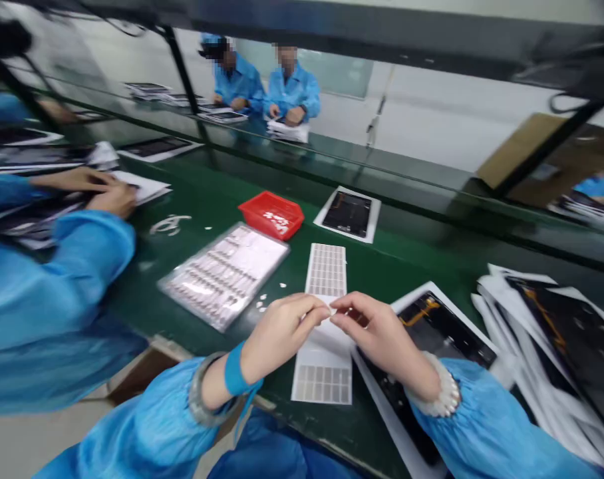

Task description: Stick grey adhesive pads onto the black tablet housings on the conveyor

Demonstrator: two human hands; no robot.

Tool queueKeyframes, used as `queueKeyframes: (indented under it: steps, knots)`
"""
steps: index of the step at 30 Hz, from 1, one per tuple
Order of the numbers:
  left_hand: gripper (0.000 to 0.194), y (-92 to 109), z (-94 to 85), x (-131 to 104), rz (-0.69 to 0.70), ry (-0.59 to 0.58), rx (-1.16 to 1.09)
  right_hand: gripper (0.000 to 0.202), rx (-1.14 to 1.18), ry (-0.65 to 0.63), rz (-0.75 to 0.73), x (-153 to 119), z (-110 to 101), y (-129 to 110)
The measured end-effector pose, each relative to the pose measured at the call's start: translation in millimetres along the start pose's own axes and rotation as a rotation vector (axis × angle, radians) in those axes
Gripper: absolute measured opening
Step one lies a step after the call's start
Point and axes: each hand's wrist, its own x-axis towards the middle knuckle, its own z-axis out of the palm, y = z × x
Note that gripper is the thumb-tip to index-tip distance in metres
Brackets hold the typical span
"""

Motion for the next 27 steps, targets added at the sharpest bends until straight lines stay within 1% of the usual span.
queueKeyframes:
  steps: [1,3,5,6,7,9,10,12,13,14,16,18,21,23,25,27]
  knots:
    - [0.031,4.1,6.9,0.7,-0.045,-0.069,-0.097,0.009,-0.021,0.043,-0.049,-13.1,-3.2,2.9]
    - [0.035,11.2,21.8,0.3,-0.089,-0.233,-0.229,0.011,-0.011,0.096,-0.090,-38.8,-7.8,8.4]
    - [0.035,16.3,37.3,-2.7,-0.063,-0.358,-0.245,0.013,0.023,0.148,-0.053,-62.5,-13.9,14.9]
    - [0.031,18.1,44.7,-5.0,-0.028,-0.389,-0.216,0.014,0.038,0.177,-0.012,-74.1,-19.3,19.1]
    - [0.028,19.6,51.6,-7.8,0.019,-0.400,-0.169,0.015,0.045,0.208,0.036,-85.6,-27.2,24.3]
    - [0.034,22.1,63.6,-13.8,0.146,-0.390,-0.055,0.015,0.018,0.267,0.143,-109.2,-51.2,39.2]
    - [0.036,23.2,68.7,-16.6,0.227,-0.389,-0.007,0.015,-0.026,0.298,0.202,-120.8,-66.5,49.0]
    - [0.031,25.2,77.3,-20.8,0.380,-0.403,0.073,0.015,-0.165,0.365,0.326,-141.0,-99.4,72.2]
    - [0.029,26.0,81.0,-22.2,0.438,-0.412,0.105,0.016,-0.243,0.398,0.390,-148.5,-114.6,84.4]
    - [0.029,26.6,84.2,-23.0,0.481,-0.421,0.131,0.017,-0.303,0.394,0.436,-153.9,-127.9,95.7]
    - [0.031,26.9,89.0,-23.4,0.518,-0.437,0.162,0.020,-0.400,0.331,0.490,-157.7,-146.5,112.9]
    - [0.030,26.4,91.6,-22.9,0.520,-0.457,0.170,0.020,-0.479,0.215,0.493,-153.8,-155.5,120.7]
    - [0.030,25.2,91.7,-22.7,0.504,-0.462,0.172,0.017,-0.640,0.026,0.491,-140.4,-159.8,118.8]
    - [0.030,24.5,90.5,-23.1,0.498,-0.467,0.172,0.018,-0.743,-0.090,0.491,-131.2,-161.4,114.6]
    - [0.029,24.0,89.4,-23.5,0.492,-0.482,0.169,0.021,-0.804,-0.149,0.488,-124.1,-162.2,110.7]
    - [0.029,23.7,88.9,-23.5,0.485,-0.496,0.162,0.021,-0.853,-0.155,0.491,-119.6,-160.7,107.0]
